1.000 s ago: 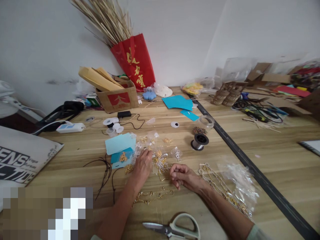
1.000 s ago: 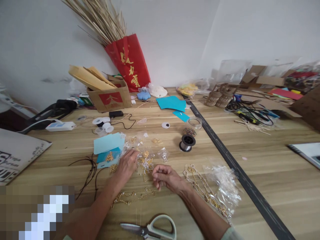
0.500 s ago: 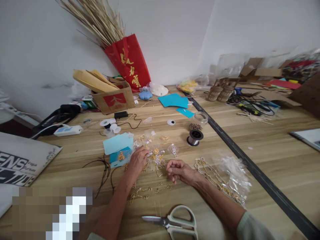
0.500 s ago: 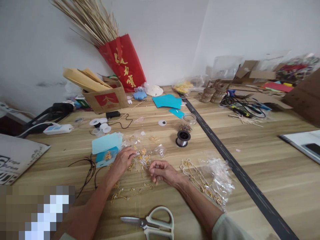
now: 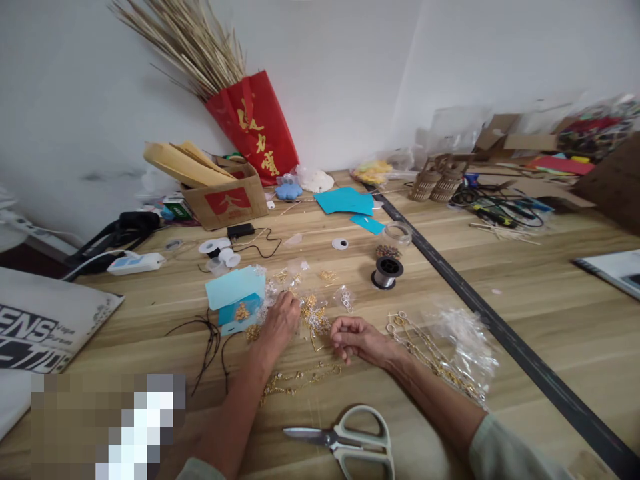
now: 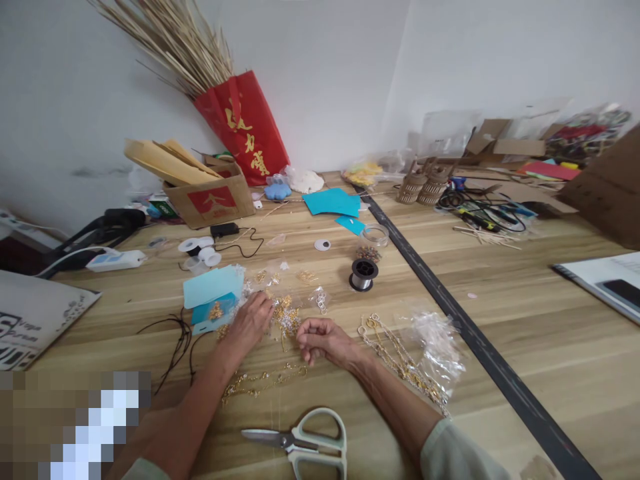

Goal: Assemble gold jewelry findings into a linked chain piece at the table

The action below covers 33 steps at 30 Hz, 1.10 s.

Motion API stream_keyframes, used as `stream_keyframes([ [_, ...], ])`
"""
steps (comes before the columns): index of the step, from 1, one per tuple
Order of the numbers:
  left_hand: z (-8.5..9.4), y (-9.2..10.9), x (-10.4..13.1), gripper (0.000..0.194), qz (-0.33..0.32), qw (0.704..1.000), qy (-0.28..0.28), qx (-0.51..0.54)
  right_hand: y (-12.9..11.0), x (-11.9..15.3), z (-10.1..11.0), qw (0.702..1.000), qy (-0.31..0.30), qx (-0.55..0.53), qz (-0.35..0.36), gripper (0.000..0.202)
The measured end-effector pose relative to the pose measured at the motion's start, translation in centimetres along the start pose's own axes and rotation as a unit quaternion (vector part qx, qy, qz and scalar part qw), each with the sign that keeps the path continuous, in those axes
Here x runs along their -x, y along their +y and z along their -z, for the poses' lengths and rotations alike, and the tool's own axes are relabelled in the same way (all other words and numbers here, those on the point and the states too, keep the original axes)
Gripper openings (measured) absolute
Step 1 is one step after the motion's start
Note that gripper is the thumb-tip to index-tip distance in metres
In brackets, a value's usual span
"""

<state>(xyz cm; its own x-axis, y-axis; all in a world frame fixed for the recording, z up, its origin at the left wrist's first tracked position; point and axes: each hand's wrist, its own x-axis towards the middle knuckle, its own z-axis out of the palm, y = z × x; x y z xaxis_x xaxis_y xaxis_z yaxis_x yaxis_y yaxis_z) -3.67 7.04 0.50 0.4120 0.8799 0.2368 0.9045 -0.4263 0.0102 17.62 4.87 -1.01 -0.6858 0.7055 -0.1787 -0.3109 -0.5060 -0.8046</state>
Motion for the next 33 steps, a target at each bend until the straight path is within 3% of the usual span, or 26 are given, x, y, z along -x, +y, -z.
stream_keyframes([
  [3,-0.2,0.1,0.0,0.023,0.013,1.000,0.010,-0.010,0.0,0.0,0.0,1.000,0.000,0.003,0.001,0.023],
  [11,-0.6,-0.6,0.0,0.013,0.061,0.991,0.072,0.096,-0.2,0.1,-0.2,1.000,-0.001,0.004,-0.001,0.024],
  [21,0.1,0.5,-0.1,0.021,0.015,0.999,-0.029,-0.022,0.0,0.0,0.0,1.000,-0.003,0.003,0.003,0.024],
  [33,0.2,-0.3,0.9,0.017,0.103,0.992,0.067,0.025,-0.1,0.0,-0.1,1.000,-0.001,0.000,0.001,0.025],
])
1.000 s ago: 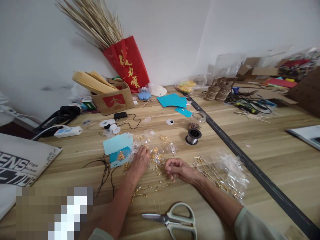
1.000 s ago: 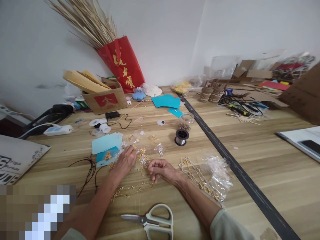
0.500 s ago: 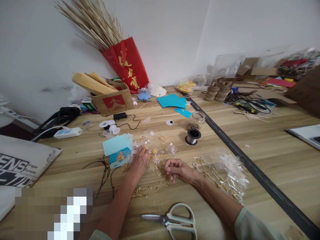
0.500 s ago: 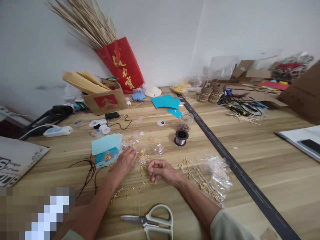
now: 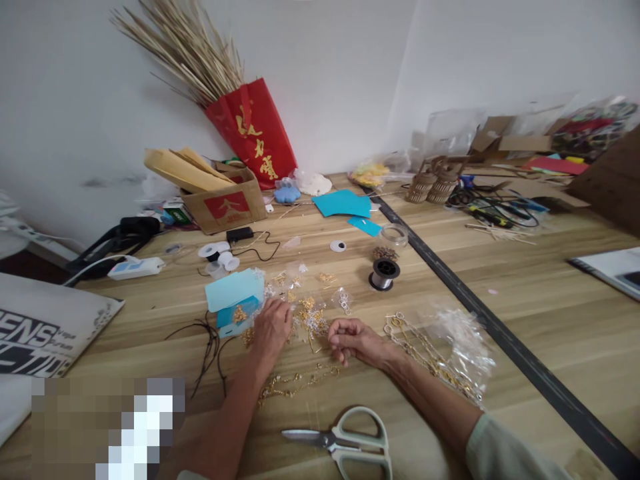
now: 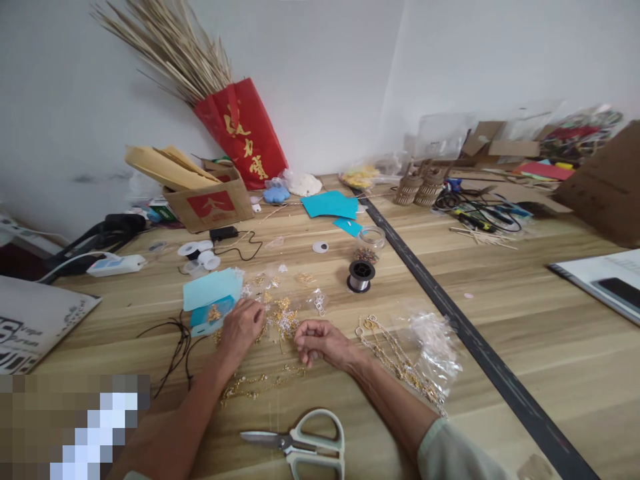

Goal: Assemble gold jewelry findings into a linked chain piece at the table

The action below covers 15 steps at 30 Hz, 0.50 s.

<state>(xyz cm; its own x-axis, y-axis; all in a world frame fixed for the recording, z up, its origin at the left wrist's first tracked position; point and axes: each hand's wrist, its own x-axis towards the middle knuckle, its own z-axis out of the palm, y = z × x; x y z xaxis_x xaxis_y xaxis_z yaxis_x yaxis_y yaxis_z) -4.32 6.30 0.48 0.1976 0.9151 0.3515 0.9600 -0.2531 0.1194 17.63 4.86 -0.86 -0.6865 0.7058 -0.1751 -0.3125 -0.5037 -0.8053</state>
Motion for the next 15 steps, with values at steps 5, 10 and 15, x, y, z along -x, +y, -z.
stream_keyframes([
  [5,-0.16,-0.12,-0.11,0.019,0.025,1.000,-0.002,0.013,-0.24,0.12,-0.14,1.000,0.003,0.008,-0.007,0.025],
  [10,0.08,0.06,-0.23,0.028,0.017,0.999,-0.017,0.037,-0.34,0.13,-0.22,1.000,0.002,0.009,-0.010,0.026],
  [15,0.67,0.40,-0.39,0.040,-0.007,0.996,-0.079,0.033,-0.31,0.08,-0.19,1.000,-0.002,0.010,-0.006,0.027],
])
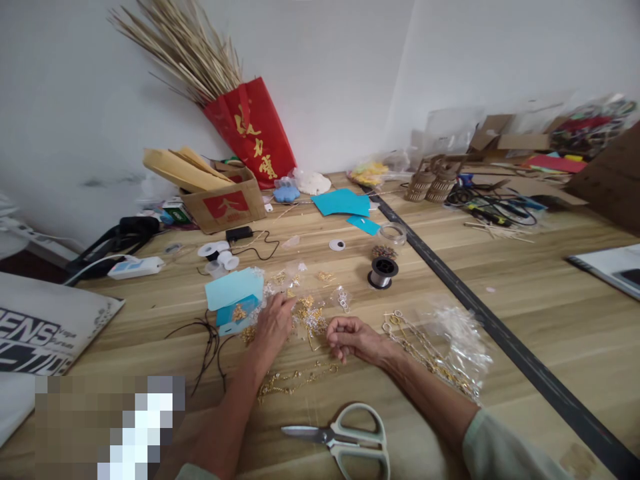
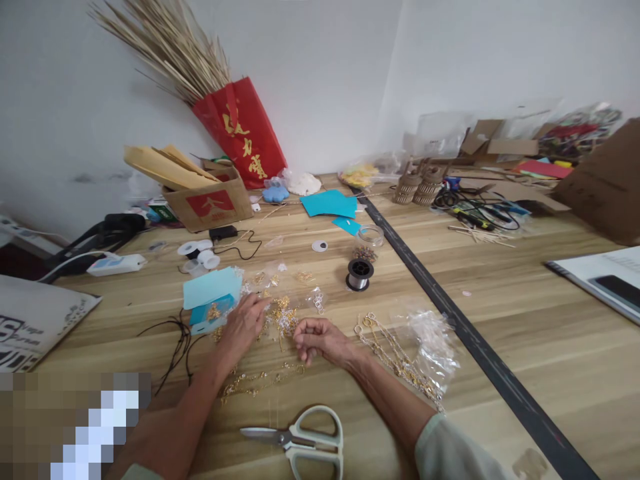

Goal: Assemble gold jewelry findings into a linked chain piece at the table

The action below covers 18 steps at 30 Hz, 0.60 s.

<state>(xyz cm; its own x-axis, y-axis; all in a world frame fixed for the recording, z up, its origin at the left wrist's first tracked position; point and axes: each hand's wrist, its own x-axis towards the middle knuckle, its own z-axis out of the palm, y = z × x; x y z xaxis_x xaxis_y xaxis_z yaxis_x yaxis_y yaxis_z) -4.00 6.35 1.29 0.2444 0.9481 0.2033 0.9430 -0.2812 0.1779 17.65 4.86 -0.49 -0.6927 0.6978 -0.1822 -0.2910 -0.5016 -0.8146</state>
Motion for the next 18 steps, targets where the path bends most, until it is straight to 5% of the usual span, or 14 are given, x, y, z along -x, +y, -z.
stream_keyframes([
  [18,0.16,0.71,-0.73,0.028,-0.028,0.996,-0.034,-0.078,0.12,-0.02,0.01,1.000,0.005,-0.001,0.002,0.026],
])
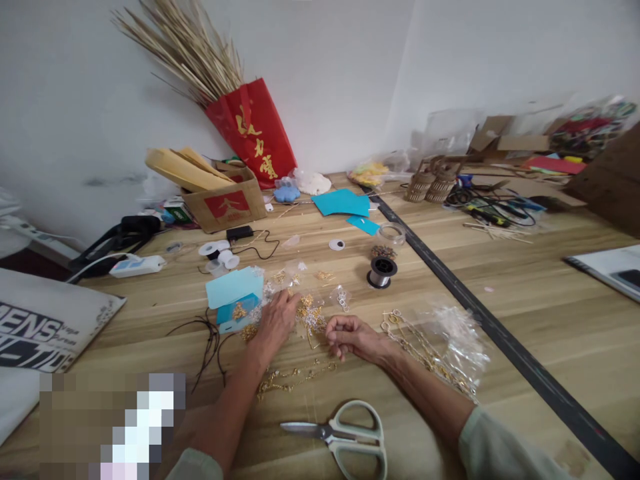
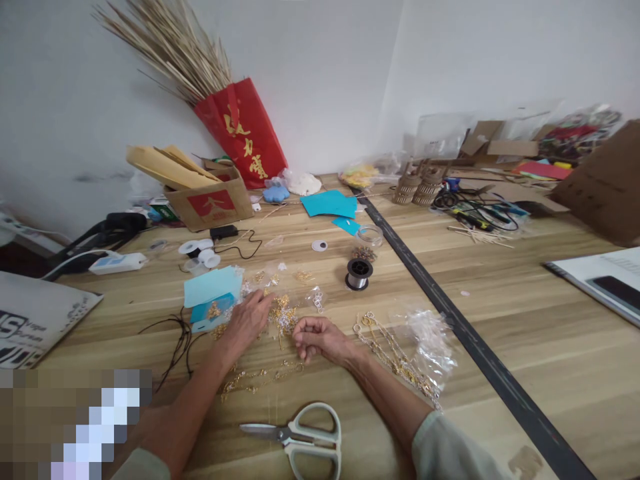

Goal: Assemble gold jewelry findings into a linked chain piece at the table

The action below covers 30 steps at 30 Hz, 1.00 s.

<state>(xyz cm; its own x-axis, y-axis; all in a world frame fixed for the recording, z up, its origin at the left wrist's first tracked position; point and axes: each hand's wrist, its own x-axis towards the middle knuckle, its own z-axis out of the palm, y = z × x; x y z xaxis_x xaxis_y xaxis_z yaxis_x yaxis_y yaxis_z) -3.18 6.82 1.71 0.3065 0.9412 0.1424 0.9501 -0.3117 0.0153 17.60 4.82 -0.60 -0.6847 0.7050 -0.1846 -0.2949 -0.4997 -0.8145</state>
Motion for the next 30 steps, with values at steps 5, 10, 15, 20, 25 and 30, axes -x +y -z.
stream_keyframes([
  [5,-0.13,0.15,-0.17,0.030,-0.005,1.000,0.003,-0.024,-0.13,0.02,-0.09,1.000,0.001,-0.003,-0.003,0.028],
  [10,-0.26,0.05,-0.44,0.028,-0.014,1.000,0.001,-0.012,-0.09,0.04,-0.04,1.000,0.000,-0.003,-0.002,0.028],
  [15,-0.18,0.15,-0.55,0.025,-0.010,1.000,0.008,0.006,-0.07,0.06,0.01,1.000,0.001,-0.001,0.006,0.027],
  [20,-0.47,0.27,-0.57,0.025,-0.005,0.999,0.027,0.030,-0.19,0.12,-0.11,1.000,0.002,0.005,0.006,0.027],
  [25,-0.42,0.42,-0.71,0.026,-0.012,1.000,0.014,0.007,-0.07,0.15,0.06,1.000,-0.003,0.008,0.007,0.025],
  [30,-0.09,0.70,-0.84,0.026,-0.011,1.000,0.000,-0.003,0.10,0.13,0.38,1.000,-0.007,0.006,0.000,0.025],
])
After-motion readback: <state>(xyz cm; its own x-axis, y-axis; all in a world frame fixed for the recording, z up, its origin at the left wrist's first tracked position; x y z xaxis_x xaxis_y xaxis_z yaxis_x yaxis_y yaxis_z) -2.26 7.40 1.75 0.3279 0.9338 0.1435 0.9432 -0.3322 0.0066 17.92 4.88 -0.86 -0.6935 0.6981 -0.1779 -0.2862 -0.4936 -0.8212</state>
